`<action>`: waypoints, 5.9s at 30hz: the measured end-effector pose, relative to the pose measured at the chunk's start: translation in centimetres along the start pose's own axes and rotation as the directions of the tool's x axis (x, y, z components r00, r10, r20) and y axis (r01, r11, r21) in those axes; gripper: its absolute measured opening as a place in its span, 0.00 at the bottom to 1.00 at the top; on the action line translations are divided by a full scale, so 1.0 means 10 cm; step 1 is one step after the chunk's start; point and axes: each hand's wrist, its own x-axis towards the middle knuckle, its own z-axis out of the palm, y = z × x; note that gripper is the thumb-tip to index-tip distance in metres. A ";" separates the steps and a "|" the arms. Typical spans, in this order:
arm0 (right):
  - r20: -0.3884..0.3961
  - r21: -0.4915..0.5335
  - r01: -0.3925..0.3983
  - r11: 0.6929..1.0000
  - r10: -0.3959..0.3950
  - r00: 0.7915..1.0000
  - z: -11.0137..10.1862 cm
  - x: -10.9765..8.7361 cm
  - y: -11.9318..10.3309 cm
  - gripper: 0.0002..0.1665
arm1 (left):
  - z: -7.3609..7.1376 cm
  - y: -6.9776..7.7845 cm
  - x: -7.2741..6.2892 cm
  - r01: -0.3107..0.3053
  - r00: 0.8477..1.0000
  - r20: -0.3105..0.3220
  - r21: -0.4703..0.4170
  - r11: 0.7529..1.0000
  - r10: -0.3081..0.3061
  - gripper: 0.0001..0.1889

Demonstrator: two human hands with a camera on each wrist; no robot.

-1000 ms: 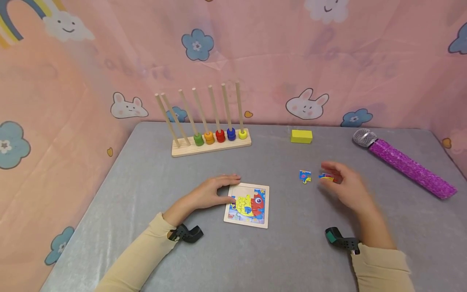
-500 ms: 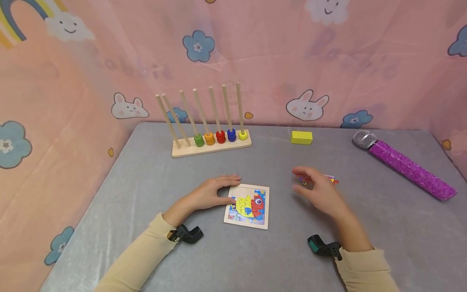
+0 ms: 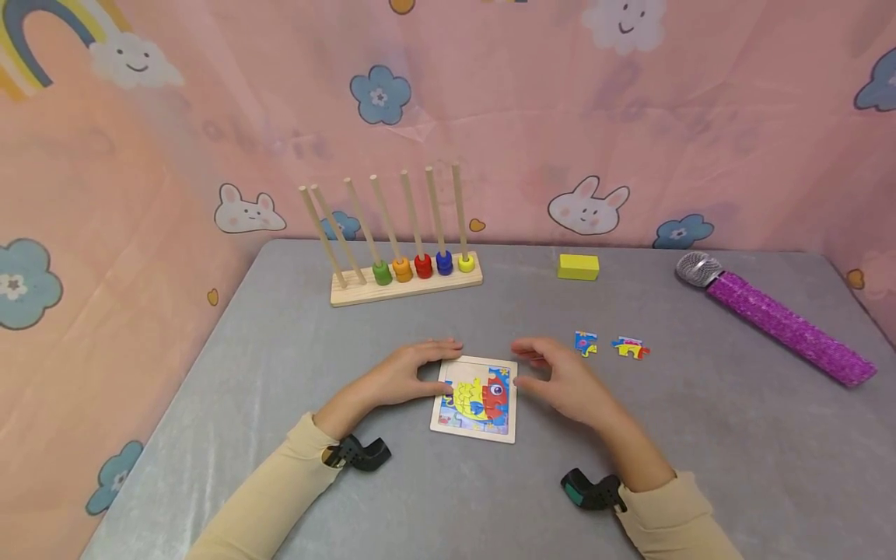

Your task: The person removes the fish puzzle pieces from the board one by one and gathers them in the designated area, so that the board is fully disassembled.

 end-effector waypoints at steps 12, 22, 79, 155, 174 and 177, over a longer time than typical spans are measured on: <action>0.046 -0.061 0.044 0.997 -0.041 0.998 0.23 0.11 -0.01 0.26 | -0.01 0.00 0.00 0.010 1.000 0.006 0.004 1.000 -0.010 0.30; 0.043 -0.125 0.136 0.983 -0.131 0.990 0.29 0.08 0.09 0.22 | -0.01 0.01 -0.01 0.038 0.999 0.011 -0.005 0.999 -0.038 0.30; -0.020 -0.079 0.162 0.984 -0.164 0.986 0.30 0.04 0.13 0.24 | 0.01 0.00 0.00 -0.006 1.000 0.001 -0.006 1.000 0.006 0.30; -0.398 -0.185 -0.300 0.936 0.208 0.893 -1.07 -0.79 1.25 0.20 | 0.01 -0.02 -0.01 -0.010 1.000 -0.009 -0.012 1.000 0.010 0.31; -0.392 -0.140 -0.325 0.935 0.249 0.886 -0.99 -0.66 0.91 0.27 | -0.04 0.02 -0.01 0.018 0.997 0.072 0.009 1.000 -0.019 0.34; -0.386 -0.136 -0.258 0.956 0.189 0.903 -0.93 -0.60 0.78 0.25 | -0.05 0.05 -0.03 0.016 0.998 0.061 0.012 1.000 -0.017 0.34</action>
